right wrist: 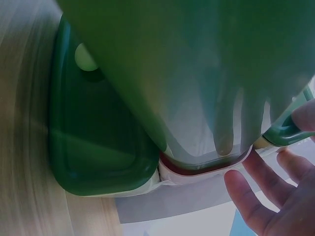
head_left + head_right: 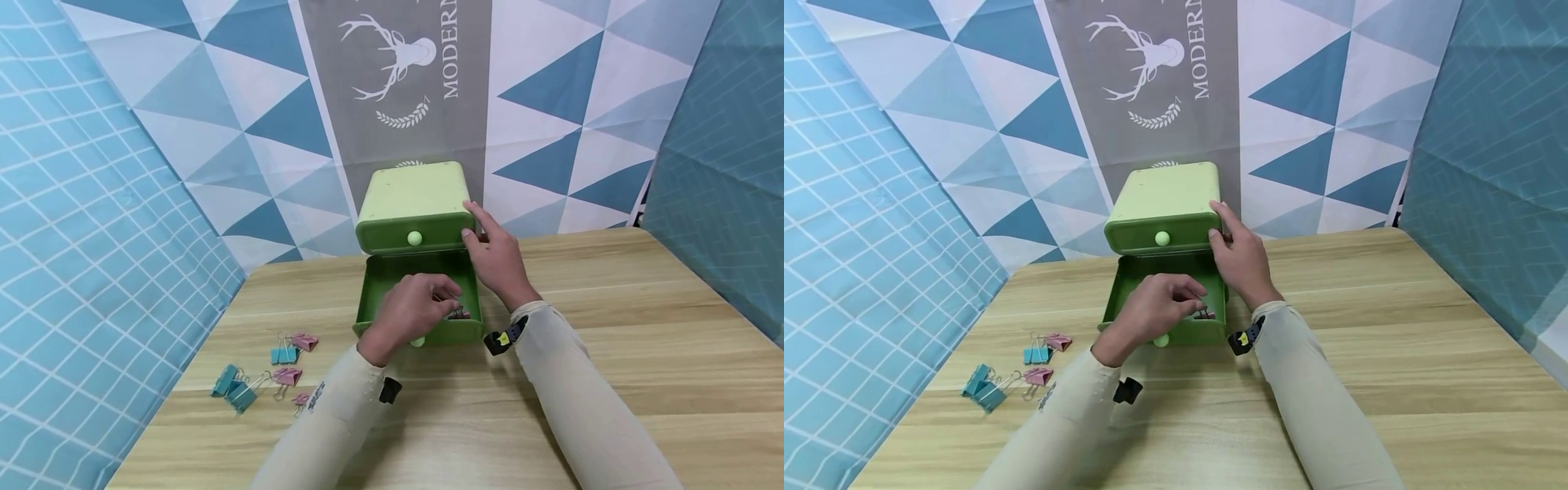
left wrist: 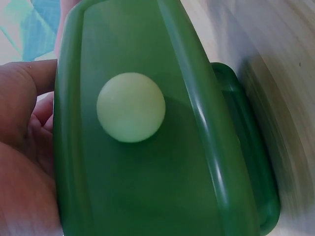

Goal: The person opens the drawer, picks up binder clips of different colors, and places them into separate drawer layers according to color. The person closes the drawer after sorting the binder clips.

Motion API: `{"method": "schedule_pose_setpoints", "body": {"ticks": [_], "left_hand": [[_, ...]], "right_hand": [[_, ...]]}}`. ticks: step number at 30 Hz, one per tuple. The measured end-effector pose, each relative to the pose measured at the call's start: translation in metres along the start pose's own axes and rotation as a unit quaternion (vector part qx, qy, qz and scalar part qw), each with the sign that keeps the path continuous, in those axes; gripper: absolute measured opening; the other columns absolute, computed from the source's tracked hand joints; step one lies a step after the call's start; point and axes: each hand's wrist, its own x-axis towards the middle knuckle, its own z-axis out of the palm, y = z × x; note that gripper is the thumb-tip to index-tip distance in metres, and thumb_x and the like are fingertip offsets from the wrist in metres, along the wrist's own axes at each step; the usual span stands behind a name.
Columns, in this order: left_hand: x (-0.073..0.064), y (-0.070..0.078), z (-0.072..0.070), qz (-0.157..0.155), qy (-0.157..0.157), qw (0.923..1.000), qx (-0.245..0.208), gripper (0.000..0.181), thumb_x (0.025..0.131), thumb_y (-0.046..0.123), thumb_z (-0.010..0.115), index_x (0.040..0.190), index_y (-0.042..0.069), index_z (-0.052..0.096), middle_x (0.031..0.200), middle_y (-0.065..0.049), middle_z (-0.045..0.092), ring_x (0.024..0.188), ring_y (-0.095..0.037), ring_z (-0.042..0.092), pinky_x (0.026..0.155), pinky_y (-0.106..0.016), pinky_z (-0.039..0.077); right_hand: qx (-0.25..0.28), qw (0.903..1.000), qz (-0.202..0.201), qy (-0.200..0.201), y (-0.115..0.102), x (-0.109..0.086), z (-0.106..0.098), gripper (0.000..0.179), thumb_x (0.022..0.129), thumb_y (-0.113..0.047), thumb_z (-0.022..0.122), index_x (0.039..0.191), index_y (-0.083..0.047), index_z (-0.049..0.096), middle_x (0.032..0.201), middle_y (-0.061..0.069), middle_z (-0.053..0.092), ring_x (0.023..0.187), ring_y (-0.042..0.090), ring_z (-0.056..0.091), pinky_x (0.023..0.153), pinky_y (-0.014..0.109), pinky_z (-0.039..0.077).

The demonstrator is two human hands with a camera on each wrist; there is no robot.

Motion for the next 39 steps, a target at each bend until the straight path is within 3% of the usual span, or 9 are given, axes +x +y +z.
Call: {"method": "schedule_pose_setpoints", "body": {"ticks": [27, 39], "left_hand": [[0.0029, 0.0027, 0.0038, -0.004, -0.001, 0.9993, 0.038, 0.013, 0.091, 0.022, 0.076, 0.104, 0.022, 0.079, 0.088, 0.014, 0.074, 0.080, 0.004, 0.065, 0.062, -0.022, 0.048], [-0.0053, -0.0023, -0.0036, 0.044, 0.048, 0.9959, 0.062, 0.013, 0.094, 0.020, 0.073, 0.106, 0.021, 0.079, 0.094, 0.010, 0.074, 0.082, -0.002, 0.066, 0.063, -0.024, 0.049]], "right_hand": [[-0.002, 1.0000, -0.001, -0.003, -0.0015, 0.0009, -0.0006, 0.048, 0.105, -0.037, 0.050, 0.151, -0.047, 0.039, 0.146, 0.012, 0.051, 0.119, 0.033, 0.061, 0.084, 0.054, 0.054], [0.000, 1.0000, -0.008, 0.001, 0.0026, 0.0012, -0.0007, 0.048, 0.105, -0.038, 0.050, 0.151, -0.047, 0.039, 0.151, 0.004, 0.047, 0.119, 0.031, 0.061, 0.080, 0.051, 0.055]]}}
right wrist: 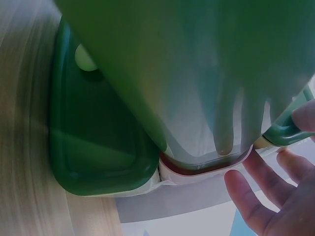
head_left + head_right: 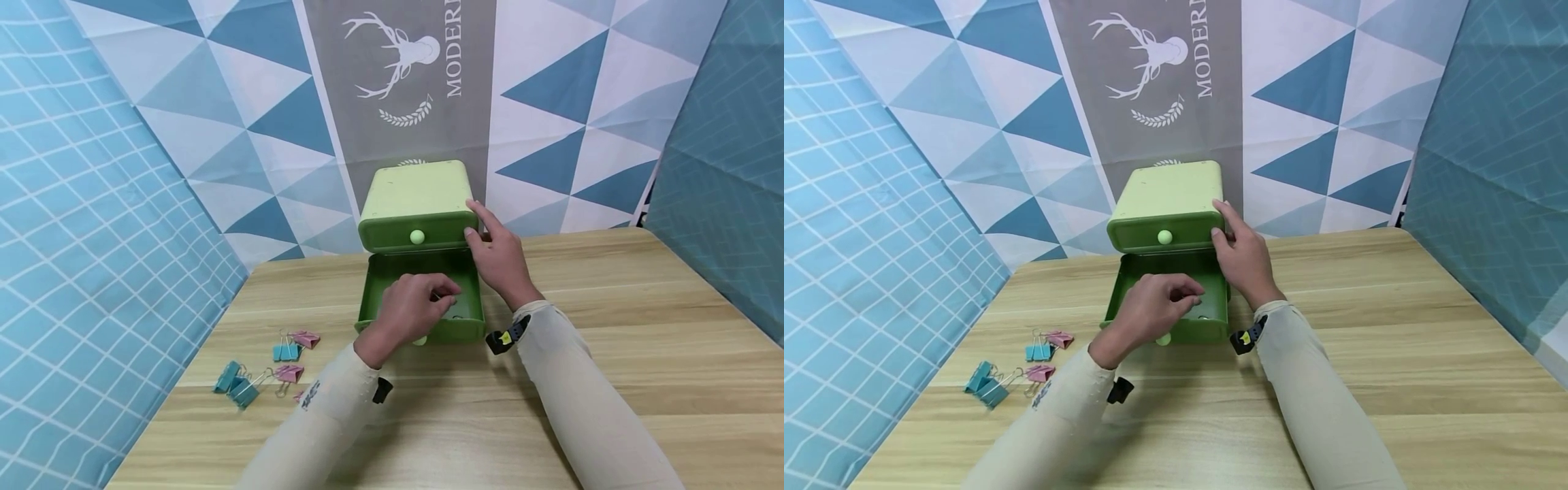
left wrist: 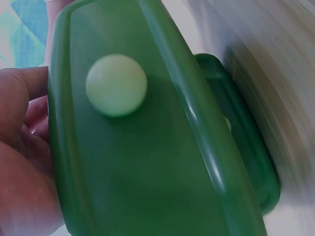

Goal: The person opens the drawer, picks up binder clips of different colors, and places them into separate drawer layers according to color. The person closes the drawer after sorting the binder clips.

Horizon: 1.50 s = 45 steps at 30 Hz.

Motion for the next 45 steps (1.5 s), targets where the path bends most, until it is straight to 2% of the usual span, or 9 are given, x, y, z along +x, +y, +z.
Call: {"method": "schedule_pose_setpoints", "body": {"ticks": [6, 17, 25, 30, 33, 36, 45], "left_hand": [[-0.008, -0.010, -0.010, 0.019, 0.032, 0.9993, 0.010, 0.012, 0.093, 0.020, 0.074, 0.104, 0.020, 0.079, 0.094, 0.010, 0.074, 0.080, -0.004, 0.067, 0.062, -0.023, 0.050], [-0.026, -0.021, -0.027, 0.050, 0.088, 0.9948, -0.017, 0.009, 0.092, 0.014, 0.074, 0.100, 0.015, 0.078, 0.092, 0.008, 0.073, 0.078, -0.004, 0.065, 0.070, -0.025, 0.053], [-0.046, -0.032, -0.038, 0.049, 0.119, 0.9894, -0.068, 0.012, 0.094, 0.009, 0.071, 0.103, 0.014, 0.077, 0.089, 0.006, 0.071, 0.070, -0.001, 0.062, 0.064, -0.024, 0.053], [-0.062, -0.044, -0.047, 0.049, 0.154, 0.9800, -0.116, 0.011, 0.094, 0.006, 0.070, 0.101, 0.012, 0.076, 0.080, 0.001, 0.069, 0.066, -0.004, 0.061, 0.058, -0.026, 0.053], [-0.070, -0.053, -0.052, 0.046, 0.172, 0.9752, -0.131, 0.011, 0.094, 0.006, 0.070, 0.102, 0.011, 0.076, 0.078, -0.002, 0.069, 0.064, -0.007, 0.061, 0.057, -0.027, 0.053], [-0.078, -0.060, -0.056, 0.032, 0.181, 0.9741, -0.132, 0.012, 0.094, 0.006, 0.070, 0.103, 0.010, 0.076, 0.081, -0.004, 0.071, 0.064, -0.009, 0.063, 0.058, -0.027, 0.053], [-0.106, -0.081, -0.067, -0.031, 0.180, 0.9734, -0.138, 0.014, 0.095, 0.004, 0.069, 0.103, 0.013, 0.076, 0.088, 0.004, 0.072, 0.069, -0.010, 0.068, 0.061, -0.026, 0.056]], "right_hand": [[0.004, 1.0000, 0.000, -0.002, 0.000, 0.001, 0.001, 0.048, 0.105, -0.039, 0.049, 0.151, -0.046, 0.038, 0.151, 0.005, 0.047, 0.120, 0.031, 0.061, 0.081, 0.053, 0.056], [0.001, 1.0000, 0.001, -0.001, -0.001, 0.000, 0.003, 0.049, 0.105, -0.038, 0.049, 0.153, -0.042, 0.039, 0.147, 0.010, 0.051, 0.119, 0.032, 0.061, 0.080, 0.053, 0.056], [0.004, 1.0000, -0.002, -0.002, 0.001, 0.000, 0.003, 0.050, 0.105, -0.038, 0.049, 0.153, -0.041, 0.038, 0.145, 0.010, 0.053, 0.119, 0.030, 0.062, 0.080, 0.052, 0.055], [0.003, 1.0000, -0.001, -0.002, 0.002, 0.000, 0.003, 0.050, 0.105, -0.040, 0.048, 0.153, -0.042, 0.037, 0.140, 0.012, 0.057, 0.118, 0.030, 0.061, 0.079, 0.051, 0.055], [0.004, 1.0000, 0.002, -0.001, 0.002, 0.000, 0.003, 0.049, 0.105, -0.040, 0.048, 0.153, -0.046, 0.036, 0.137, 0.012, 0.058, 0.117, 0.029, 0.062, 0.078, 0.050, 0.054], [0.006, 1.0000, 0.005, -0.002, 0.002, 0.000, 0.002, 0.049, 0.105, -0.040, 0.048, 0.152, -0.049, 0.036, 0.139, 0.011, 0.057, 0.117, 0.029, 0.062, 0.078, 0.049, 0.053], [0.005, 1.0000, 0.004, -0.004, 0.001, 0.000, 0.004, 0.049, 0.105, -0.040, 0.048, 0.152, -0.048, 0.036, 0.145, 0.009, 0.053, 0.118, 0.030, 0.062, 0.081, 0.053, 0.055]]}}
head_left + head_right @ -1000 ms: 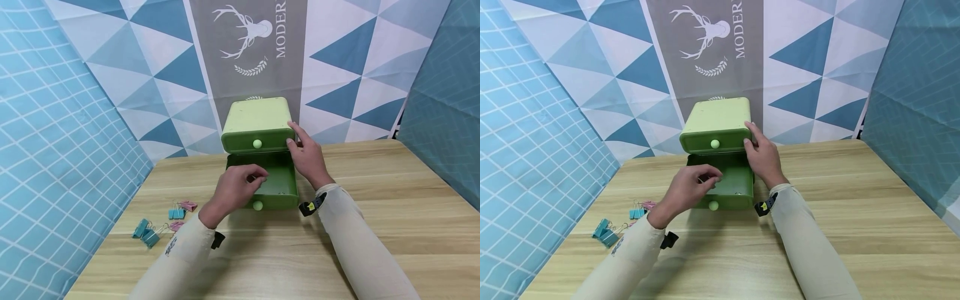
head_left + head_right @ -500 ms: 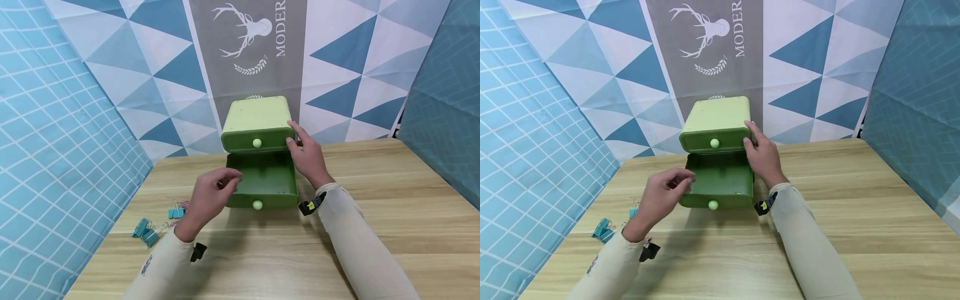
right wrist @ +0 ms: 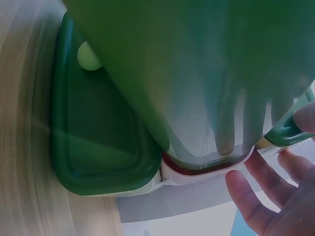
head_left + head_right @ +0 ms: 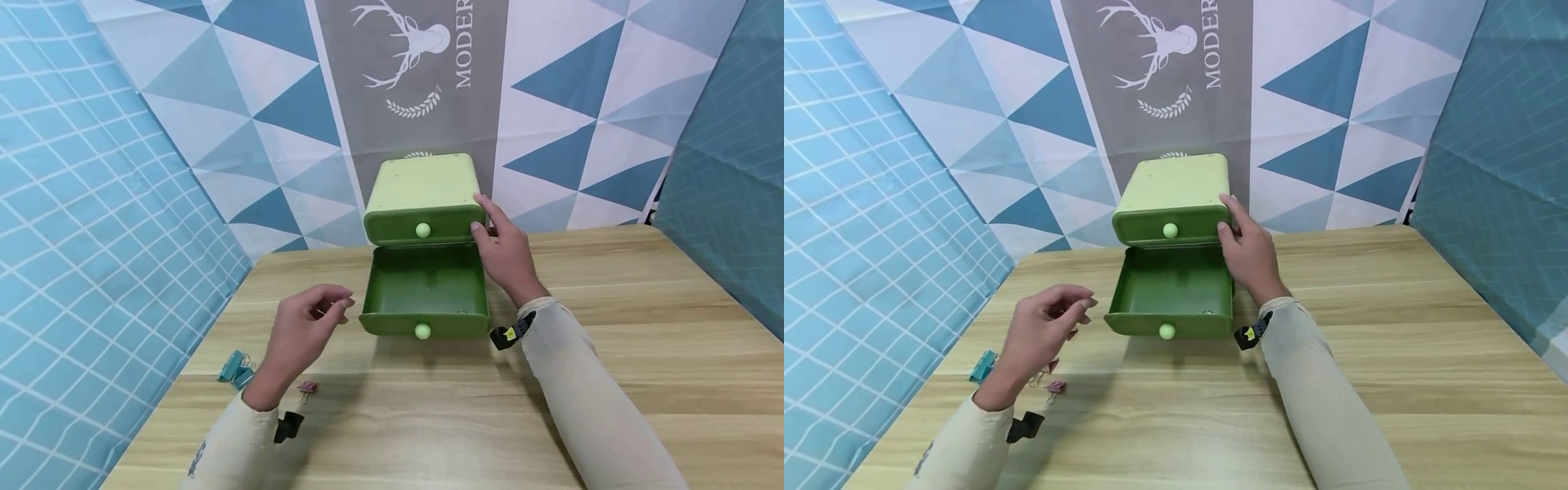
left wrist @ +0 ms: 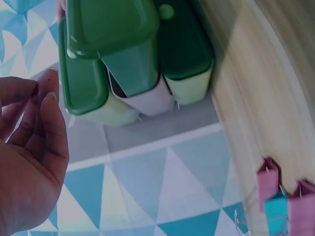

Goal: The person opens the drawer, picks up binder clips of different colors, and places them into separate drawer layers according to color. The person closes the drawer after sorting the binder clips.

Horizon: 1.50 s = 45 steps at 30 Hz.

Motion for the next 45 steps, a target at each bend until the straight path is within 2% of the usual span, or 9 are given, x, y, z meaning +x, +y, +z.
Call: {"method": "schedule_pose_setpoints", "body": {"ticks": [8, 16, 23, 29, 33, 37, 40, 45], "left_hand": [[-0.013, -0.015, -0.024, -0.037, -0.019, 0.9977, 0.053, 0.011, 0.096, 0.010, 0.069, 0.105, 0.013, 0.074, 0.082, 0.003, 0.070, 0.067, -0.009, 0.066, 0.058, -0.026, 0.053], [-0.029, -0.032, -0.045, -0.055, -0.003, 0.9920, 0.114, 0.012, 0.096, 0.009, 0.069, 0.105, 0.014, 0.075, 0.082, 0.007, 0.070, 0.069, -0.008, 0.066, 0.061, -0.021, 0.051], [-0.040, -0.040, -0.058, -0.078, -0.001, 0.9888, 0.128, 0.012, 0.098, 0.012, 0.066, 0.108, 0.012, 0.073, 0.082, 0.006, 0.071, 0.070, -0.009, 0.068, 0.061, -0.023, 0.053], [-0.048, -0.045, -0.067, -0.092, 0.004, 0.9858, 0.140, 0.014, 0.100, 0.013, 0.063, 0.111, 0.010, 0.073, 0.089, 0.001, 0.073, 0.071, -0.010, 0.069, 0.063, -0.023, 0.053], [-0.055, -0.049, -0.071, -0.109, -0.021, 0.9823, 0.150, 0.018, 0.102, 0.019, 0.061, 0.112, 0.009, 0.072, 0.092, -0.002, 0.074, 0.075, -0.016, 0.071, 0.063, -0.026, 0.053], [-0.061, -0.052, -0.073, -0.121, -0.047, 0.9767, 0.170, 0.020, 0.102, 0.024, 0.061, 0.112, 0.010, 0.073, 0.090, 0.001, 0.074, 0.077, -0.013, 0.068, 0.065, -0.028, 0.053], [-0.063, -0.054, -0.073, -0.117, -0.059, 0.9734, 0.188, 0.017, 0.100, 0.022, 0.064, 0.110, 0.011, 0.074, 0.089, 0.005, 0.072, 0.076, -0.010, 0.066, 0.069, -0.030, 0.054], [-0.068, -0.054, -0.072, -0.118, -0.084, 0.9663, 0.213, 0.013, 0.095, 0.013, 0.070, 0.107, 0.010, 0.076, 0.089, 0.004, 0.072, 0.078, -0.009, 0.064, 0.071, -0.033, 0.054]], "right_hand": [[0.005, 1.0000, 0.001, -0.001, 0.000, 0.000, 0.001, 0.049, 0.105, -0.039, 0.048, 0.153, -0.046, 0.036, 0.144, 0.010, 0.054, 0.118, 0.029, 0.062, 0.082, 0.052, 0.055], [0.002, 1.0000, 0.009, -0.001, -0.001, 0.001, 0.000, 0.049, 0.105, -0.041, 0.048, 0.152, -0.049, 0.035, 0.142, 0.011, 0.055, 0.119, 0.029, 0.061, 0.082, 0.052, 0.054], [0.001, 1.0000, 0.010, -0.002, -0.001, 0.001, 0.000, 0.050, 0.105, -0.041, 0.048, 0.153, -0.045, 0.035, 0.147, 0.009, 0.051, 0.119, 0.030, 0.061, 0.082, 0.052, 0.054], [0.003, 0.9999, 0.013, -0.002, -0.001, 0.001, 0.000, 0.050, 0.105, -0.042, 0.048, 0.153, -0.047, 0.035, 0.150, 0.007, 0.048, 0.119, 0.029, 0.061, 0.082, 0.051, 0.054], [0.006, 0.9999, 0.014, -0.002, -0.001, 0.002, 0.000, 0.050, 0.105, -0.041, 0.048, 0.153, -0.047, 0.035, 0.151, 0.006, 0.047, 0.119, 0.029, 0.061, 0.083, 0.052, 0.055], [0.005, 0.9999, 0.013, -0.004, -0.001, 0.002, 0.001, 0.050, 0.105, -0.041, 0.048, 0.153, -0.047, 0.035, 0.151, 0.006, 0.047, 0.119, 0.030, 0.060, 0.084, 0.052, 0.055], [0.005, 0.9999, 0.015, -0.004, -0.001, 0.002, 0.000, 0.050, 0.105, -0.041, 0.047, 0.152, -0.048, 0.035, 0.151, 0.006, 0.047, 0.119, 0.029, 0.060, 0.084, 0.052, 0.055], [0.005, 0.9998, 0.017, -0.004, -0.001, 0.003, 0.000, 0.049, 0.105, -0.041, 0.048, 0.152, -0.049, 0.035, 0.150, 0.005, 0.048, 0.119, 0.029, 0.060, 0.084, 0.051, 0.055]]}}
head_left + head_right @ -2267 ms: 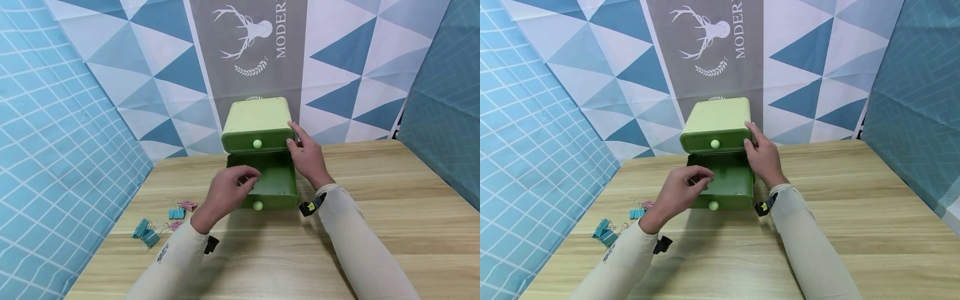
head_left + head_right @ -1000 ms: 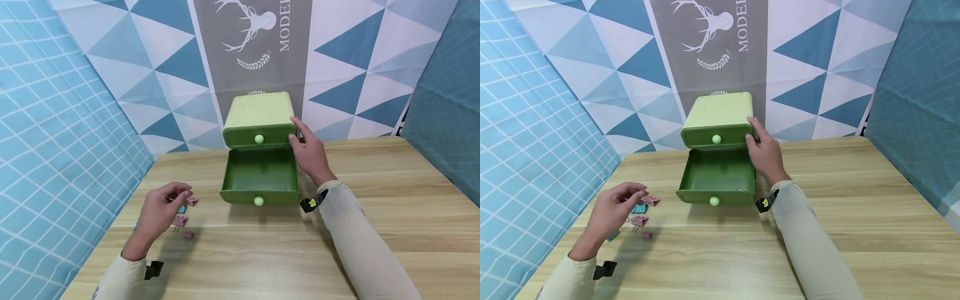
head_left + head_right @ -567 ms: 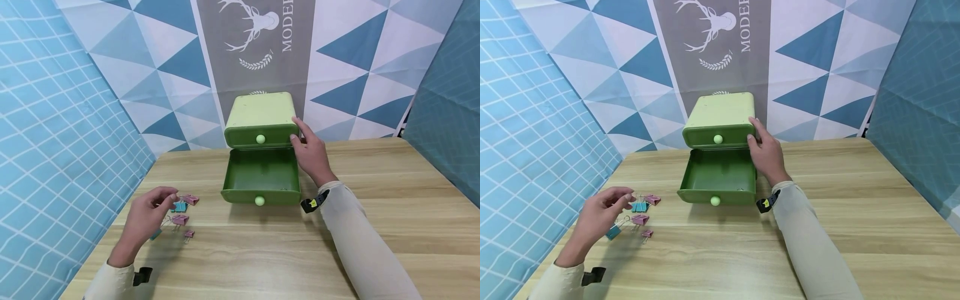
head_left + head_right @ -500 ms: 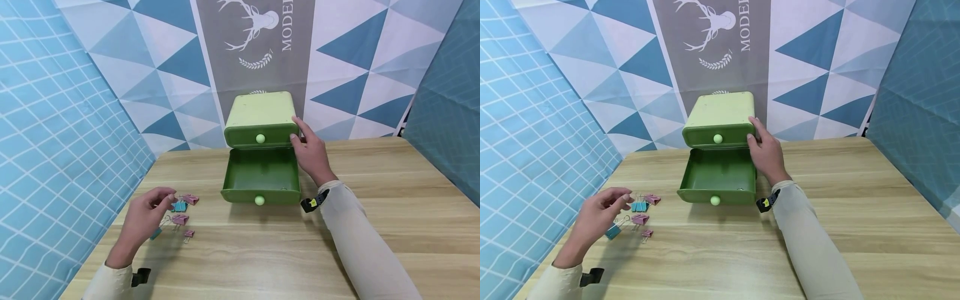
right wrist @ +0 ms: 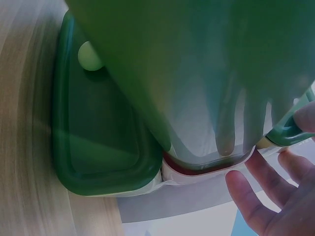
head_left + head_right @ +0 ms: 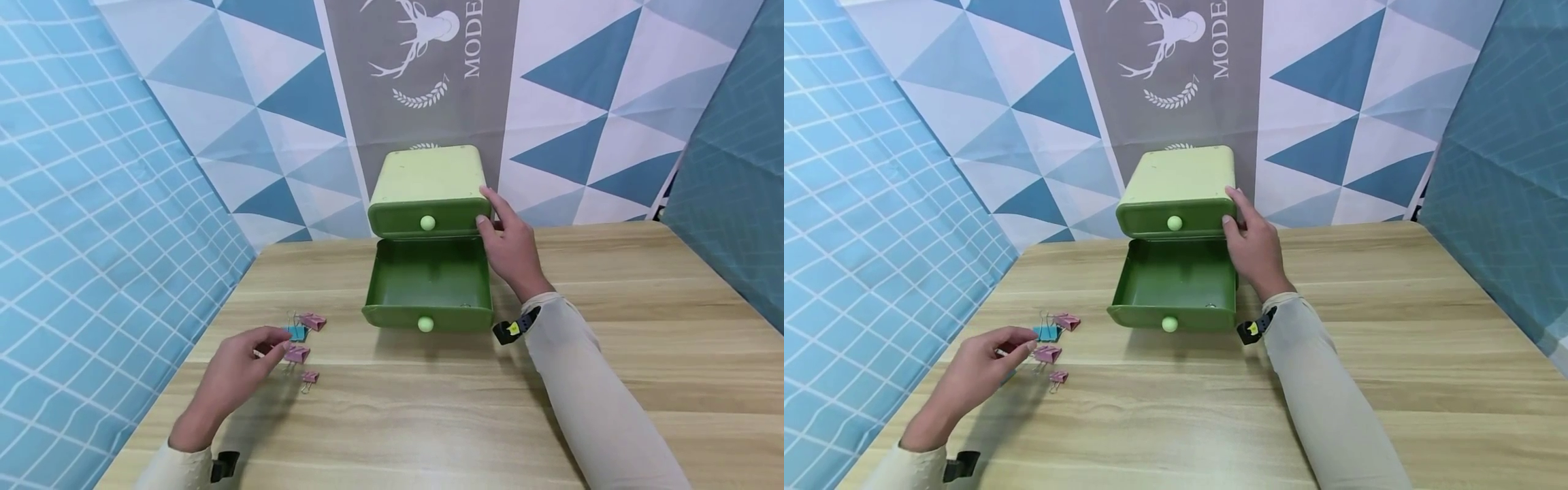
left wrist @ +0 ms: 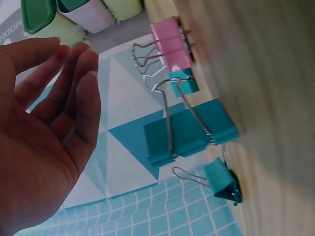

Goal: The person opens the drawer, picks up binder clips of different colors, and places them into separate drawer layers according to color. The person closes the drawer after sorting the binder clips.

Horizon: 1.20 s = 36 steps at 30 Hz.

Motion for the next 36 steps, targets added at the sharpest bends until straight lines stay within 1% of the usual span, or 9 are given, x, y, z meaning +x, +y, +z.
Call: {"method": "schedule_pose_setpoints", "body": {"ticks": [5, 9, 14, 17, 23, 25, 30, 34, 36], "left_hand": [[-0.006, 0.001, 0.003, -0.003, -0.023, 0.9997, 0.008, 0.015, 0.091, 0.010, 0.073, 0.105, 0.014, 0.077, 0.091, 0.008, 0.072, 0.077, -0.007, 0.064, 0.067, -0.029, 0.053], [-0.011, 0.001, 0.009, 0.006, -0.045, 0.9989, 0.008, 0.017, 0.090, 0.012, 0.076, 0.106, 0.017, 0.078, 0.097, 0.010, 0.074, 0.078, -0.005, 0.065, 0.067, -0.028, 0.053], [-0.016, 0.004, 0.014, 0.017, -0.077, 0.9968, 0.006, 0.019, 0.088, 0.013, 0.078, 0.106, 0.017, 0.077, 0.090, 0.013, 0.072, 0.077, -0.003, 0.065, 0.067, -0.026, 0.054], [-0.016, 0.006, 0.015, 0.020, -0.098, 0.9950, 0.005, 0.020, 0.087, 0.014, 0.079, 0.106, 0.021, 0.077, 0.090, 0.016, 0.070, 0.077, -0.002, 0.065, 0.068, -0.026, 0.053], [-0.015, 0.006, 0.019, 0.034, -0.125, 0.9915, 0.011, 0.021, 0.085, 0.014, 0.080, 0.103, 0.026, 0.076, 0.106, 0.008, 0.072, 0.079, -0.001, 0.064, 0.070, -0.027, 0.054], [-0.014, 0.007, 0.021, 0.035, -0.129, 0.9907, 0.023, 0.022, 0.085, 0.014, 0.081, 0.102, 0.028, 0.077, 0.106, 0.010, 0.072, 0.079, 0.000, 0.064, 0.070, -0.028, 0.054], [-0.013, 0.008, 0.022, 0.026, -0.131, 0.9892, 0.061, 0.022, 0.084, 0.015, 0.081, 0.095, 0.033, 0.076, 0.094, 0.019, 0.071, 0.081, -0.001, 0.064, 0.071, -0.032, 0.053], [-0.015, 0.008, 0.021, 0.019, -0.119, 0.9886, 0.090, 0.023, 0.084, 0.014, 0.081, 0.089, 0.035, 0.075, 0.095, 0.015, 0.072, 0.081, -0.005, 0.064, 0.068, -0.034, 0.052], [-0.016, 0.008, 0.021, 0.018, -0.115, 0.9881, 0.101, 0.023, 0.084, 0.014, 0.081, 0.087, 0.035, 0.075, 0.094, 0.013, 0.072, 0.078, -0.005, 0.063, 0.065, -0.033, 0.050]], "right_hand": [[0.000, 1.0000, -0.001, 0.001, -0.002, 0.002, -0.002, 0.050, 0.105, -0.041, 0.047, 0.153, -0.047, 0.035, 0.151, 0.005, 0.047, 0.119, 0.029, 0.060, 0.084, 0.051, 0.055], [0.001, 1.0000, -0.002, 0.003, -0.002, 0.003, -0.003, 0.049, 0.105, -0.040, 0.047, 0.153, -0.047, 0.035, 0.151, 0.005, 0.047, 0.119, 0.029, 0.060, 0.085, 0.051, 0.055], [0.006, 1.0000, -0.004, 0.003, -0.001, 0.003, -0.003, 0.049, 0.105, -0.039, 0.048, 0.153, -0.046, 0.036, 0.152, 0.005, 0.046, 0.120, 0.030, 0.060, 0.086, 0.052, 0.055], [0.006, 1.0000, -0.004, 0.004, -0.001, 0.003, -0.004, 0.049, 0.105, -0.039, 0.048, 0.152, -0.047, 0.036, 0.151, 0.004, 0.046, 0.119, 0.030, 0.061, 0.085, 0.053, 0.055], [0.008, 1.0000, -0.002, 0.001, -0.001, 0.002, -0.003, 0.050, 0.105, -0.040, 0.048, 0.153, -0.046, 0.036, 0.152, 0.004, 0.045, 0.119, 0.030, 0.060, 0.086, 0.053, 0.055], [0.009, 1.0000, -0.002, 0.000, -0.001, 0.001, -0.003, 0.050, 0.105, -0.040, 0.048, 0.153, -0.045, 0.036, 0.152, 0.004, 0.045, 0.119, 0.030, 0.060, 0.085, 0.053, 0.055], [0.007, 1.0000, -0.003, 0.000, -0.002, 0.001, -0.002, 0.050, 0.105, -0.040, 0.048, 0.154, -0.044, 0.036, 0.152, 0.005, 0.046, 0.119, 0.030, 0.061, 0.085, 0.053, 0.055], [0.008, 1.0000, -0.004, -0.002, -0.001, 0.000, -0.002, 0.050, 0.105, -0.041, 0.048, 0.154, -0.044, 0.036, 0.152, 0.005, 0.046, 0.119, 0.030, 0.061, 0.084, 0.053, 0.055], [0.009, 1.0000, -0.002, -0.003, -0.001, 0.000, -0.001, 0.050, 0.105, -0.041, 0.048, 0.154, -0.043, 0.036, 0.151, 0.005, 0.047, 0.118, 0.029, 0.061, 0.084, 0.053, 0.055]]}}
